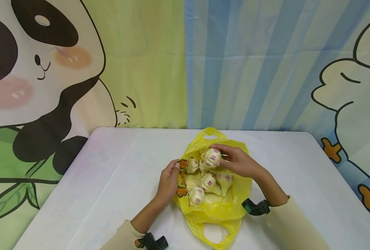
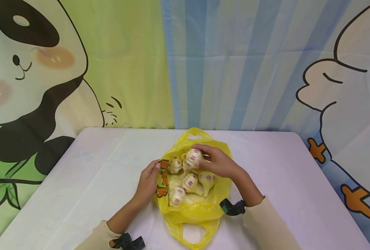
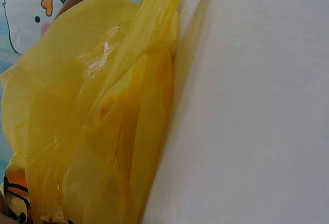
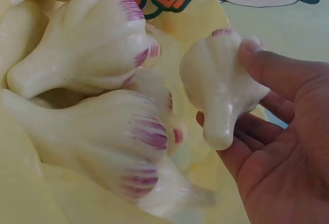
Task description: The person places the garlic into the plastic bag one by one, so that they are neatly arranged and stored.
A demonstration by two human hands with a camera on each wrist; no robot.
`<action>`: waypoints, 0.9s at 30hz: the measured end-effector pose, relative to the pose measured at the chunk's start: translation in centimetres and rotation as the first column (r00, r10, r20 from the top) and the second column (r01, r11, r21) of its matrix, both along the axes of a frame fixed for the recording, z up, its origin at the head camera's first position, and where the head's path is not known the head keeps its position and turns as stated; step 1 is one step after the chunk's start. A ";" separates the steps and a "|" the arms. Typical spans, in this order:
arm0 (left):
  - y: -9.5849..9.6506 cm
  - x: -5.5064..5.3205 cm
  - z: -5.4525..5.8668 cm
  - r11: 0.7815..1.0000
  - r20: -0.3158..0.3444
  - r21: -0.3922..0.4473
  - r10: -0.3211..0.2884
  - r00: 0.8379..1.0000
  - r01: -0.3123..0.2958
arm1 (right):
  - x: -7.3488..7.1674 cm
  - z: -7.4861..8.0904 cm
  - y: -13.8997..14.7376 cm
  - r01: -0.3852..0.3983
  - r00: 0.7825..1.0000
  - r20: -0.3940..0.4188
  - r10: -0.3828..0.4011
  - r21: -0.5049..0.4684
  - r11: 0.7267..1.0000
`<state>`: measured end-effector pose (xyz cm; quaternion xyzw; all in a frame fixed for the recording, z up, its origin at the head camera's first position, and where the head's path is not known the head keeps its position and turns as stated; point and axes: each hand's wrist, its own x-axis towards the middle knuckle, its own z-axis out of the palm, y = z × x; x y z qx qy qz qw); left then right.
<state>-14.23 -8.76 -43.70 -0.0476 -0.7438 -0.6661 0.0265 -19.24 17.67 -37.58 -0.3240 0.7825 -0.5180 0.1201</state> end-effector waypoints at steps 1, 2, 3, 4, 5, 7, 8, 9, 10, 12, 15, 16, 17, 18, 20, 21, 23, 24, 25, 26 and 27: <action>0.0 0.0 0.0 1.000 -0.002 0.003 -0.002 1.000 0.002 | -0.1 -0.1 -0.2 0.016 1.000 -0.011 -0.016 0.011 1.000; 0.0 0.0 0.0 1.000 -0.001 0.007 -0.004 1.000 0.004 | -0.1 -0.1 -0.5 0.031 0.999 -0.016 -0.030 0.019 0.999; 0.0 0.0 0.1 1.000 -0.003 0.008 -0.005 1.000 0.005 | -0.2 -0.2 -0.7 0.043 0.999 -0.017 -0.043 0.022 0.999; 0.0 0.0 0.1 1.000 -0.004 0.009 -0.006 1.000 0.006 | -0.2 -0.2 -1.0 0.055 0.998 -0.017 -0.055 0.028 0.998; 0.0 0.0 0.1 1.000 -0.007 0.011 -0.008 1.000 0.008 | -0.3 -0.3 -1.3 0.066 0.998 -0.018 -0.066 0.033 0.997; -0.1 0.0 0.0 1.000 -0.013 0.018 -0.014 1.000 0.014 | -0.4 -0.5 -1.8 0.082 0.996 -0.027 -0.081 0.042 0.996; -0.1 0.0 0.0 1.000 -0.015 0.020 -0.015 1.000 0.015 | -0.5 -0.5 -2.0 0.087 0.996 -0.031 -0.086 0.043 0.995; -0.1 0.0 0.0 1.000 -0.019 0.022 -0.017 1.000 0.017 | -0.6 -0.6 -2.2 0.094 0.995 -0.039 -0.092 0.047 0.994; -0.1 0.0 -0.1 1.000 -0.023 0.024 -0.018 1.000 0.019 | -0.7 -0.7 -2.5 0.100 0.994 -0.049 -0.097 0.054 0.994; -0.1 0.0 -0.1 0.999 -0.028 0.026 -0.018 0.999 0.019 | -1.0 -0.9 -2.9 0.107 0.992 -0.069 -0.102 0.061 0.992; -0.1 0.0 0.0 1.000 -0.034 0.025 -0.014 0.999 0.015 | -1.4 -1.1 -3.6 0.126 0.988 -0.104 -0.118 0.075 0.989; -0.1 0.0 0.0 1.000 -0.035 0.024 -0.012 0.999 0.013 | -1.5 -1.1 -3.8 0.134 0.986 -0.112 -0.125 0.080 0.988; -0.1 0.0 0.1 1.000 -0.036 0.023 -0.011 0.999 0.012 | -1.6 -1.2 -3.9 0.144 0.984 -0.122 -0.134 0.086 0.986; -0.1 0.0 0.1 1.000 -0.038 0.021 -0.009 0.999 0.010 | -1.7 -1.3 -4.1 0.155 0.981 -0.129 -0.143 0.091 0.984; -0.1 0.0 0.1 1.000 -0.039 0.018 -0.006 0.999 0.007 | -1.9 -1.5 -4.4 0.172 0.979 -0.132 -0.158 0.103 0.980; -0.1 0.0 0.1 1.000 -0.044 0.016 -0.006 0.999 0.007 | -2.0 -1.6 -4.5 0.179 0.977 -0.134 -0.163 0.111 0.978; -0.1 0.0 0.1 1.000 -0.042 0.014 -0.003 0.999 0.004 | -2.2 -1.8 -4.6 0.191 0.975 -0.138 -0.173 0.126 0.973; -0.1 0.0 0.2 1.000 -0.041 0.016 -0.003 0.999 0.003 | -2.3 -1.9 -4.7 0.195 0.975 -0.138 -0.177 0.132 0.972; -0.1 0.0 0.1 1.000 -0.040 0.016 -0.004 0.999 0.004 | -2.4 -1.9 -4.8 0.202 0.973 -0.139 -0.182 0.140 0.969; -0.1 0.0 0.1 1.000 -0.038 0.018 -0.004 0.999 0.005 | -2.4 -1.9 -4.9 0.208 0.972 -0.138 -0.188 0.146 0.967; -0.1 0.0 0.1 1.000 -0.036 0.021 -0.006 0.999 0.007 | -2.5 -2.0 -4.9 0.215 0.971 -0.136 -0.195 0.151 0.965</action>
